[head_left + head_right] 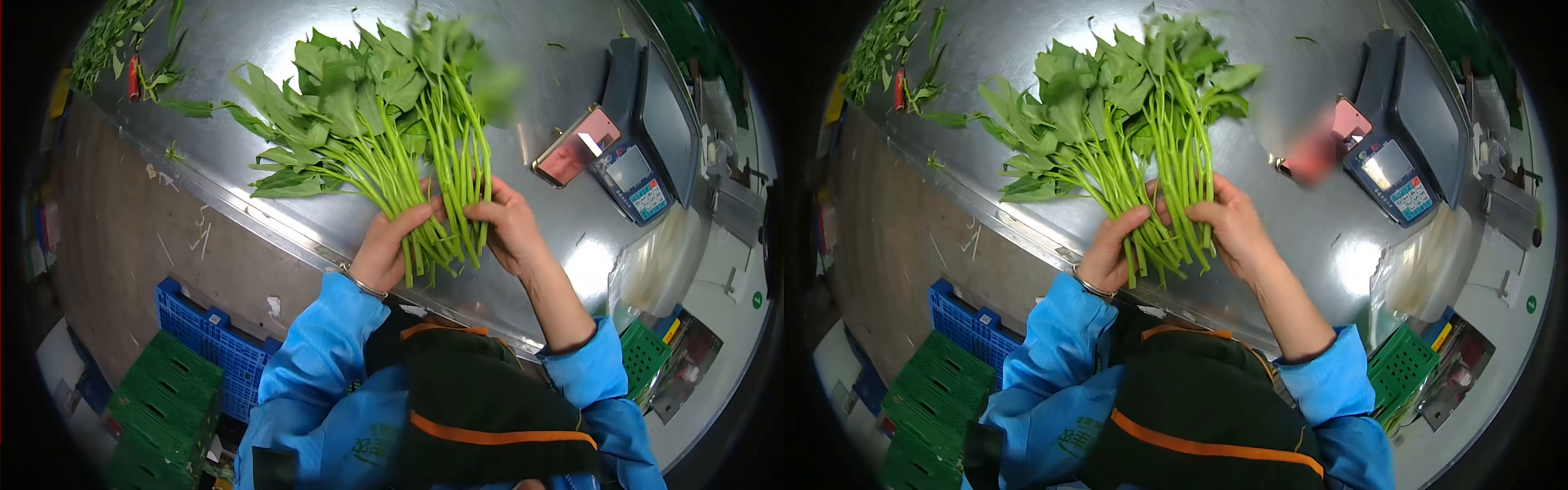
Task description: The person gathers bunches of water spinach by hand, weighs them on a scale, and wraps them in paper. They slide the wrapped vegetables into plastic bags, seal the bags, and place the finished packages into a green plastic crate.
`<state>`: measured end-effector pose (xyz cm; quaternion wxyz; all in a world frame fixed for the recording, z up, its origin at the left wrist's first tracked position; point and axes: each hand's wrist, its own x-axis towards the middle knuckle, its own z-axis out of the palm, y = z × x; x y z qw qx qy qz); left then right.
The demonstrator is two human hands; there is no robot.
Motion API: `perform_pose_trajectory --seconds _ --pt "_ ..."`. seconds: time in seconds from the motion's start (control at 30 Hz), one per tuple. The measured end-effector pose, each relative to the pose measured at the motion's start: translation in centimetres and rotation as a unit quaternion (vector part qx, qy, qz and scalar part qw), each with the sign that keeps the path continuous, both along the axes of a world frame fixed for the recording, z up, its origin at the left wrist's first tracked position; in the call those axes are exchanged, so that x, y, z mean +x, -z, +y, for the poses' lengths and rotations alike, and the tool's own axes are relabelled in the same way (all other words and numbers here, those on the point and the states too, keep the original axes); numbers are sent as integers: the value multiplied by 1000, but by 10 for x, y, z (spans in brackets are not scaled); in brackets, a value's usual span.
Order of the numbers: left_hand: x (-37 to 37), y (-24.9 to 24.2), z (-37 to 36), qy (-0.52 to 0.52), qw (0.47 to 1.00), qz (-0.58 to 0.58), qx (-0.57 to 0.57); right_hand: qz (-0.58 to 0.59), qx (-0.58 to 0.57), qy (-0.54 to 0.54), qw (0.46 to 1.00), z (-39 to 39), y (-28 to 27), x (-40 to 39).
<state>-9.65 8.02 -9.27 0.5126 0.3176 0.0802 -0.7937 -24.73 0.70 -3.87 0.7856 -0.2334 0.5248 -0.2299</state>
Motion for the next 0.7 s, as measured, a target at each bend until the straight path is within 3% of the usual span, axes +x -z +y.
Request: perform_pose_trajectory --seconds 0.17,0.27,0.33,0.37,0.43,0.47,0.5,0.57,0.7 --pt "1 -5 -8 -5 993 110 -45 -21 -45 -68 996 -7 4 -9" --pt "4 -3 -9 8 994 90 -60 59 -60 -54 995 3 1 -12" --pt "3 -7 -10 10 992 106 -68 50 -195 -93 975 13 -1 -18" --pt "3 -7 -11 10 992 106 -67 51 -194 -93 975 15 -2 -19" --pt "3 -6 -12 18 987 149 -65 73 -268 -173 945 20 -2 -20" --pt "3 -3 -13 35 985 151 -78 153 -307 -232 910 21 5 -24" --pt "-1 -4 -16 36 985 152 -78 155 -307 -231 910 19 5 -23" --pt "-13 -10 -24 17 994 83 -66 255 -380 -344 820 16 1 -19" --pt "-15 -21 -33 16 991 114 -72 246 -487 -248 800 13 -22 -19"
